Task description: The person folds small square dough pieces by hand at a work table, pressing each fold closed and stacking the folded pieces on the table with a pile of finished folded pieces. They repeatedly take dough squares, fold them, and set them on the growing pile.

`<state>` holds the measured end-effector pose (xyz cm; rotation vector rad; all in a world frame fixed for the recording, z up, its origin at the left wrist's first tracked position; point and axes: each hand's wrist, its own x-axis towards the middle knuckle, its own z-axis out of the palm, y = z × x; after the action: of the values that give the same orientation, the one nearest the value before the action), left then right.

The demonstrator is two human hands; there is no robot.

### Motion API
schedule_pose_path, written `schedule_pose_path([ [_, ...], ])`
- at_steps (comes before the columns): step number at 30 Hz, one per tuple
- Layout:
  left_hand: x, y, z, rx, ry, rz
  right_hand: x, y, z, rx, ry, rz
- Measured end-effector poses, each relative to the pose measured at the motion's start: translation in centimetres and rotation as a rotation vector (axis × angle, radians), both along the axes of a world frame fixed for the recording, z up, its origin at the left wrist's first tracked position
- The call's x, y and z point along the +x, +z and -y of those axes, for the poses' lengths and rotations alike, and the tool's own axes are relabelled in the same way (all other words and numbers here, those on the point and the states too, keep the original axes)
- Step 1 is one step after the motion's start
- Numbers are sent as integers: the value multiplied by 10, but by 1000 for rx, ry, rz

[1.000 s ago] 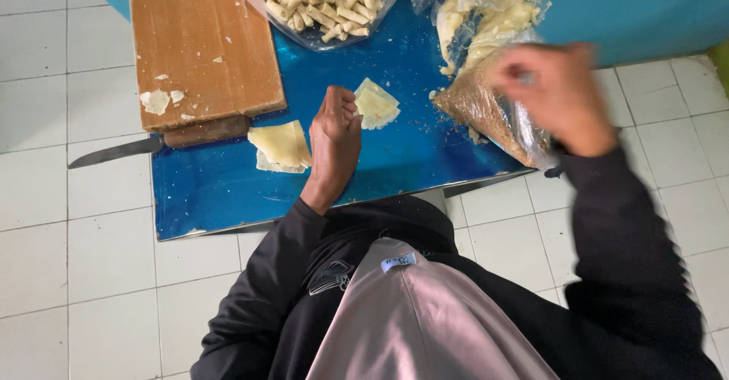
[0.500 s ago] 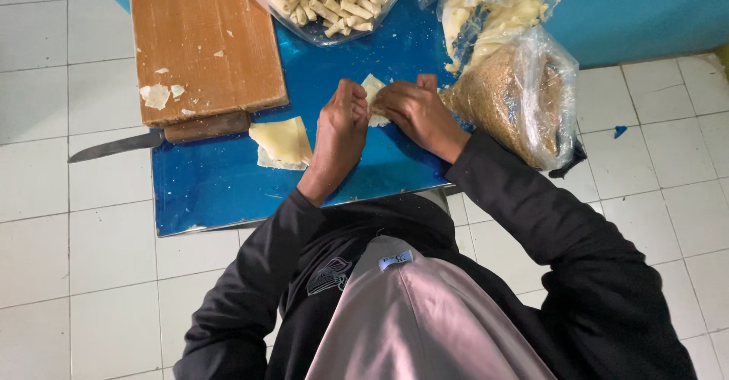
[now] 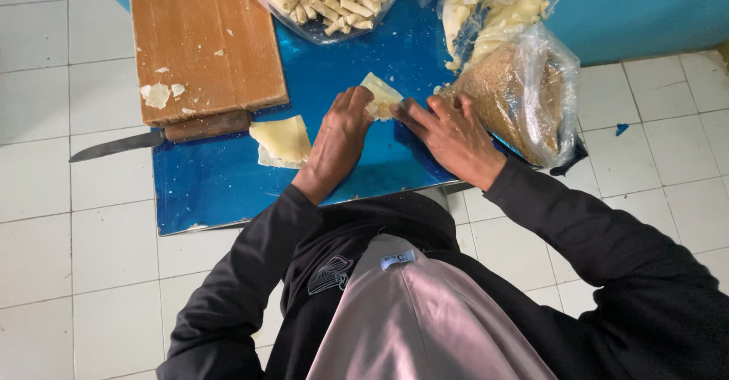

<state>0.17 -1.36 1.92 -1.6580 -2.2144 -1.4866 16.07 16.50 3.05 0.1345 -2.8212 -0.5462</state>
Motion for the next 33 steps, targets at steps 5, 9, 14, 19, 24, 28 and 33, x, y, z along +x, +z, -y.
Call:
schedule_pose_path([
  [5,-4,-9,-6,25,22,-10,0,0,-13,-632,-5,-88],
  [9,-10,-12,-7,32,22,91,1,-12,-3,-763,-53,-163],
  [14,-12,-12,-6,53,3,88,-1,-22,11,-423,-92,-237],
  [19,-9,-13,-5,43,12,56,-14,-18,12,-494,-71,-244],
  [24,-10,-14,-4,49,-3,20,-25,-13,13,-560,40,-276],
  [28,-10,-11,-5,53,-13,2,-33,-13,9,-437,108,-296],
  [33,-11,-9,-5,17,-24,-9,-48,-12,-1,-591,54,-224],
])
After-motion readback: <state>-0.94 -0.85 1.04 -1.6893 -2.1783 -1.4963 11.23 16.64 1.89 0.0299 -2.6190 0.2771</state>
